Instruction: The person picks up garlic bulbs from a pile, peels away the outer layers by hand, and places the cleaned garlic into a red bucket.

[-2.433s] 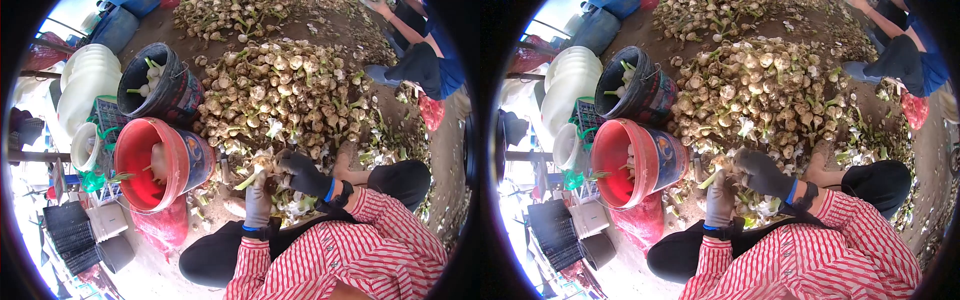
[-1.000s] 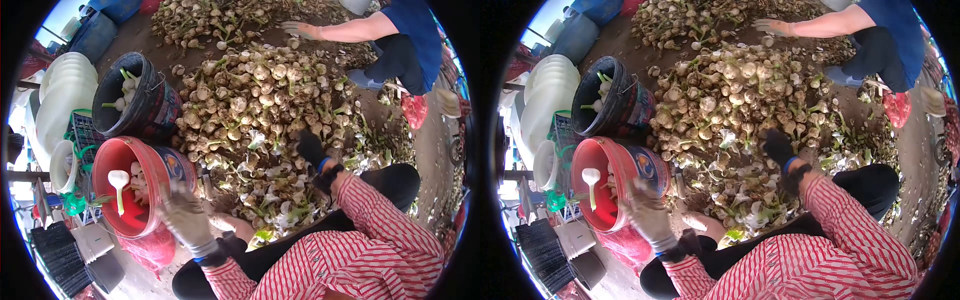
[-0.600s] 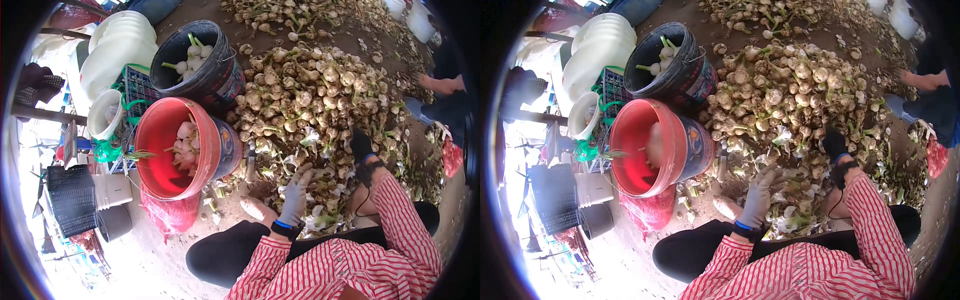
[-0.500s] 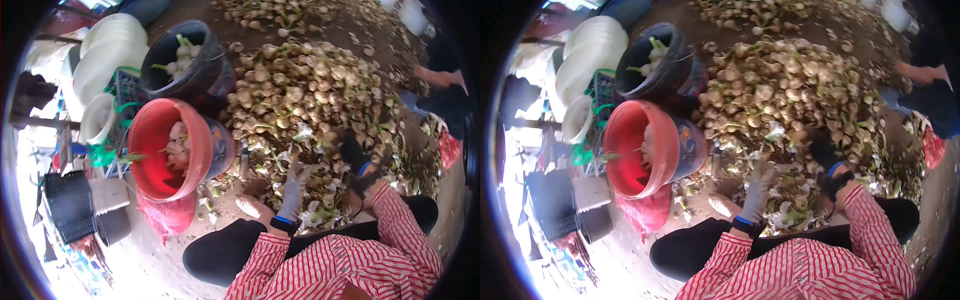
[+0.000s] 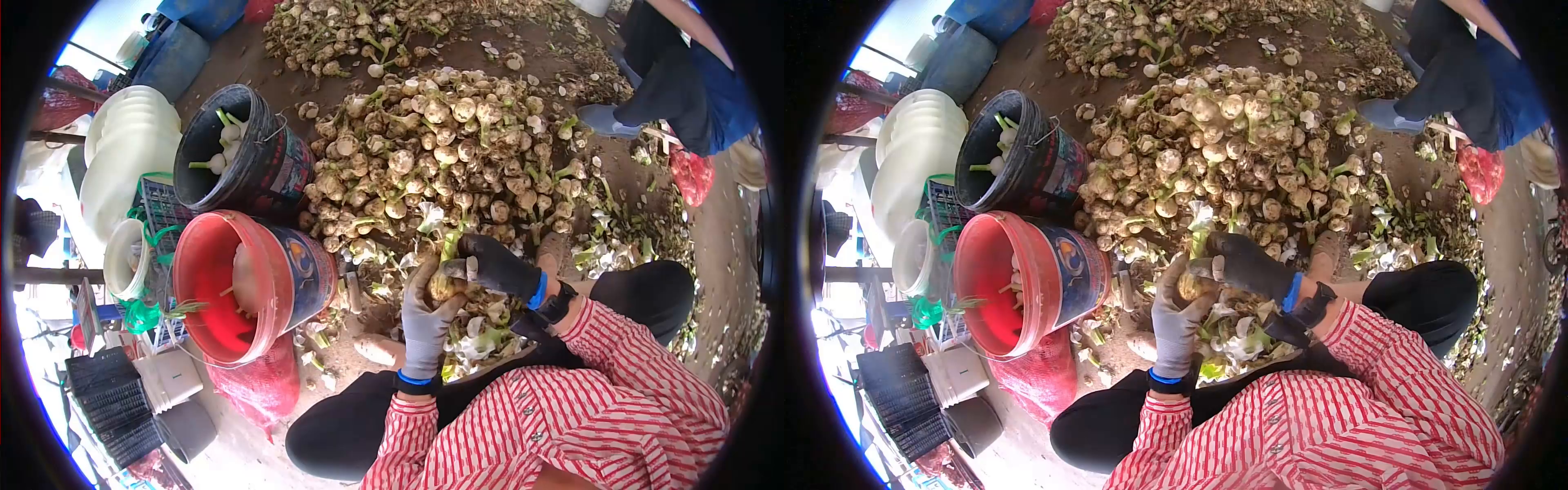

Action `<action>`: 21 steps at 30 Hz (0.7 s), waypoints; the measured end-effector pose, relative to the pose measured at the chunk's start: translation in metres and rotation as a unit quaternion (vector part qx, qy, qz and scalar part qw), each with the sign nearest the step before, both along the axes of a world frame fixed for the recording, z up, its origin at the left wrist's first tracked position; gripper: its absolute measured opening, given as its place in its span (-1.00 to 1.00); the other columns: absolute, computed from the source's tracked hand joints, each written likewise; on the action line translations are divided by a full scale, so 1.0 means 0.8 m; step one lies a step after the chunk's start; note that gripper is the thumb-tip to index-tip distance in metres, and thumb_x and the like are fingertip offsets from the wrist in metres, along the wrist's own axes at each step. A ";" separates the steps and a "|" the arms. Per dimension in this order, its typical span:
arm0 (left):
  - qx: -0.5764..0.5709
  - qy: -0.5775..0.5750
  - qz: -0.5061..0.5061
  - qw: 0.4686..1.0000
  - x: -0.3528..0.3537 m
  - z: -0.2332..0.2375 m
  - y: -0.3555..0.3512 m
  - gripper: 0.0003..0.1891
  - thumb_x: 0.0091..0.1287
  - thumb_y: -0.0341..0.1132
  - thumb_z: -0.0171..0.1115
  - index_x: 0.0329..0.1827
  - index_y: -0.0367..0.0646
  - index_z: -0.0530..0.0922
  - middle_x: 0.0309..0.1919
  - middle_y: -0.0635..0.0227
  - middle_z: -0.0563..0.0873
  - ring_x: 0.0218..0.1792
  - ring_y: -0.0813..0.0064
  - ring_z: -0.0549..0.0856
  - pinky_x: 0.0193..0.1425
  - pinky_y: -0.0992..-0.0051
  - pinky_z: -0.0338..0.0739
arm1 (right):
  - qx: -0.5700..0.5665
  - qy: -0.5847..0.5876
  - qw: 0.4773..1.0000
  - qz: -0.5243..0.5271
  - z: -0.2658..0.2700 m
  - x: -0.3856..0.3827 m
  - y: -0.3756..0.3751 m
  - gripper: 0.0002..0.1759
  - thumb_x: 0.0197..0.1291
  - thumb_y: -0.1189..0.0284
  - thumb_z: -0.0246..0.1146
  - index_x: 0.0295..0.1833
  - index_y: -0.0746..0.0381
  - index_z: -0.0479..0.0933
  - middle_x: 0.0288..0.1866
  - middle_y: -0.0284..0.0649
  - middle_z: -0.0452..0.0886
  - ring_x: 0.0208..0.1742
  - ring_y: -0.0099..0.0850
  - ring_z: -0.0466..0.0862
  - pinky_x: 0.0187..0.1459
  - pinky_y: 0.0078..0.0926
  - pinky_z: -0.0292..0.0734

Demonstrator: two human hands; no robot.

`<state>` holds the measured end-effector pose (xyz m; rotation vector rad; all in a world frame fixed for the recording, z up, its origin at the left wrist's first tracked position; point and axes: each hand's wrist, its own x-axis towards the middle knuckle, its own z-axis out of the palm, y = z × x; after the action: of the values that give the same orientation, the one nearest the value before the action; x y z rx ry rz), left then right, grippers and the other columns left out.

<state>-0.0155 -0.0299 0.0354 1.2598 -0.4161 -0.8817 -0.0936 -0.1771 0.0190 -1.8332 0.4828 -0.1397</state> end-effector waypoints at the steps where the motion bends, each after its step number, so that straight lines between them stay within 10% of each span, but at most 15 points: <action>1: 0.015 -0.019 0.000 1.000 0.001 0.005 0.002 -0.37 0.03 -0.68 0.23 0.24 -0.31 0.28 0.15 0.23 0.41 0.04 0.52 0.50 0.06 0.55 0.50 | 0.109 -0.052 0.993 -0.019 -0.003 0.000 0.003 -0.65 0.11 0.24 0.27 -0.19 0.33 0.48 -0.36 -0.26 0.54 -0.33 -0.56 0.48 -0.29 -0.52 0.44; 9: -0.010 0.105 -0.003 0.994 0.000 0.016 0.003 -0.36 0.04 -0.66 0.25 0.24 -0.36 0.26 0.15 0.21 0.41 0.03 0.50 0.52 0.07 0.55 0.50 | 0.226 -0.027 0.974 -0.001 0.004 -0.018 -0.003 -0.69 0.17 0.30 0.22 -0.20 0.38 0.48 -0.22 -0.18 0.56 -0.28 -0.55 0.53 -0.26 -0.57 0.43; 12: 0.016 0.013 0.008 1.000 0.001 0.013 0.002 -0.38 0.02 -0.63 0.29 0.22 -0.34 0.31 0.13 0.22 0.43 0.04 0.49 0.51 0.10 0.53 0.47 | 0.289 -0.080 0.954 -0.034 0.006 -0.014 -0.003 -0.69 0.19 0.30 0.20 -0.20 0.38 0.49 -0.20 -0.18 0.55 -0.30 -0.54 0.52 -0.28 -0.57 0.42; 14: 0.125 -0.290 -0.006 0.949 0.002 0.019 -0.002 -0.37 -0.06 -0.60 0.34 0.18 -0.27 0.39 0.09 0.23 0.46 0.06 0.45 0.50 0.14 0.50 0.42 | 0.071 -0.035 0.995 0.062 -0.004 -0.004 -0.009 -0.66 0.19 0.27 0.20 -0.18 0.38 0.48 -0.24 -0.19 0.54 -0.31 -0.53 0.52 -0.30 -0.55 0.42; 18: 0.126 -0.352 0.008 0.927 -0.003 0.024 -0.005 -0.34 -0.15 -0.56 0.38 0.15 -0.11 0.46 0.05 0.16 0.43 0.05 0.34 0.49 0.13 0.44 0.40 | -0.005 -0.041 0.999 0.022 0.003 0.000 0.002 -0.65 0.21 0.23 0.18 -0.18 0.36 0.49 -0.27 -0.23 0.54 -0.33 -0.56 0.51 -0.33 -0.55 0.42; 21: 0.137 -0.319 0.005 0.938 -0.004 0.022 -0.001 -0.34 -0.16 -0.59 0.38 0.14 -0.18 0.45 0.05 0.23 0.49 0.08 0.39 0.49 0.18 0.46 0.36 | 0.142 0.073 0.987 0.016 0.016 -0.002 0.001 -0.62 0.19 0.20 0.20 -0.16 0.36 0.49 -0.29 -0.22 0.54 -0.32 -0.58 0.52 -0.34 -0.55 0.43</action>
<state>-0.0184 -0.0305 0.0533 1.8057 -0.8186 -0.5096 -0.0955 -0.1766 0.0315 -1.5761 0.5454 0.0839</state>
